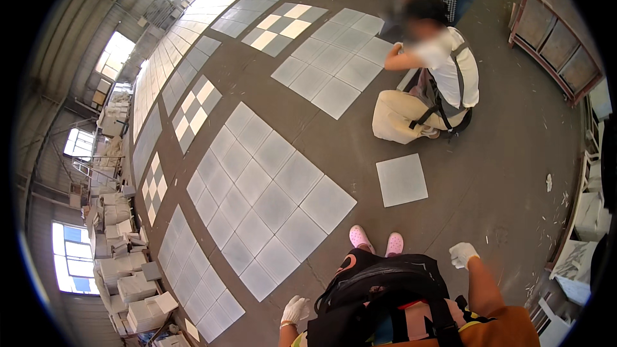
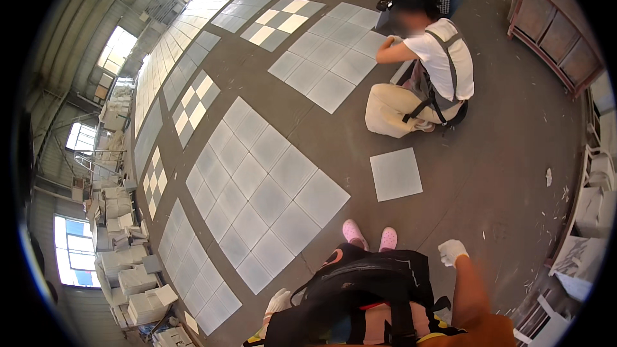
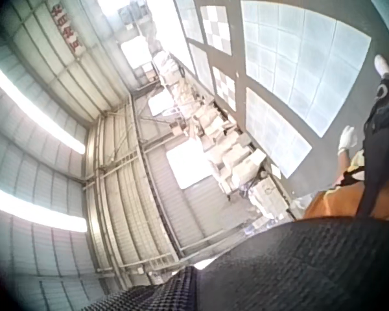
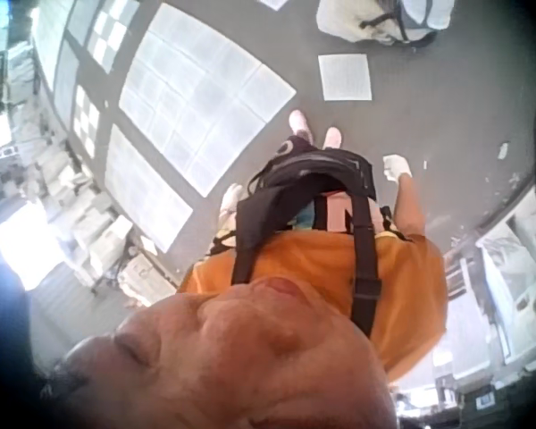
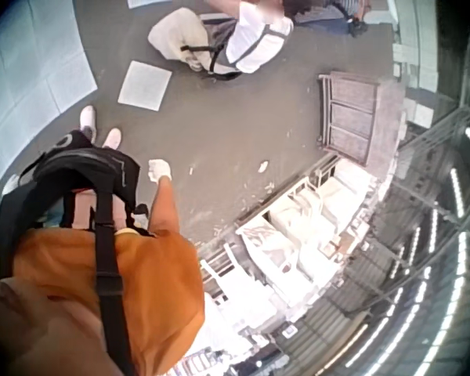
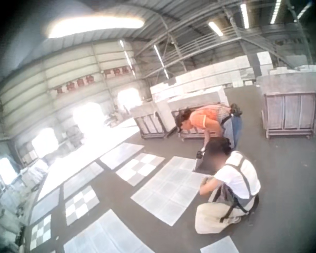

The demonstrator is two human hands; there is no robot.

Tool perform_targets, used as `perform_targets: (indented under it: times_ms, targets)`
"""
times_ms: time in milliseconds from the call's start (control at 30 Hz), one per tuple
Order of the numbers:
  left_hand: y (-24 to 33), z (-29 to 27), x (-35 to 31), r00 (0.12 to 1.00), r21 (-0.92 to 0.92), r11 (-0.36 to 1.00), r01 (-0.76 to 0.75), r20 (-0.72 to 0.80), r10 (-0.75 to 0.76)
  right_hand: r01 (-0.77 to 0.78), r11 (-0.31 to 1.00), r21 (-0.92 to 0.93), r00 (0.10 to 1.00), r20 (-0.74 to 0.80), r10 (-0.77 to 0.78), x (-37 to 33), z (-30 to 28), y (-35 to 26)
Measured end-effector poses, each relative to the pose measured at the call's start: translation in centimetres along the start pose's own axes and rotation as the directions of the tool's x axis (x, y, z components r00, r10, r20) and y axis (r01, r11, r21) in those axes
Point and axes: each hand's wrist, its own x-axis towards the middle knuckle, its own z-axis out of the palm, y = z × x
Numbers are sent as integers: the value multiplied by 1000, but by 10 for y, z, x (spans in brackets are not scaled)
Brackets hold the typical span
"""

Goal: The person places square tiles on the floor in a grid pattern, retrieves additional tiles from a stack, and continues arranging them. Another worker is also seen placing tiles nearby.

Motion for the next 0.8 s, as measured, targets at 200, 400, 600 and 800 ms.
perform_targets:
  times_ms: [200, 400, 600, 800]
  targets:
    - [-45, -11, 45, 913, -642, 657, 395, 194, -359, -26, 989, 143, 997, -75, 37, -26, 24, -6]
    - [-51, -48, 157, 899, -906, 108, 409, 379, -217, -55, 976, 210, 997, -37, 64, -35, 36, -41]
    - [31, -118, 231, 836, -733, 479, 484, 225, -500, 117, 969, 220, 984, -160, -82, -43, 48, -109]
    - [-46, -120, 243, 880, -830, 358, 429, 293, -374, 183, 942, 280, 979, -143, -147, -55, 66, -139]
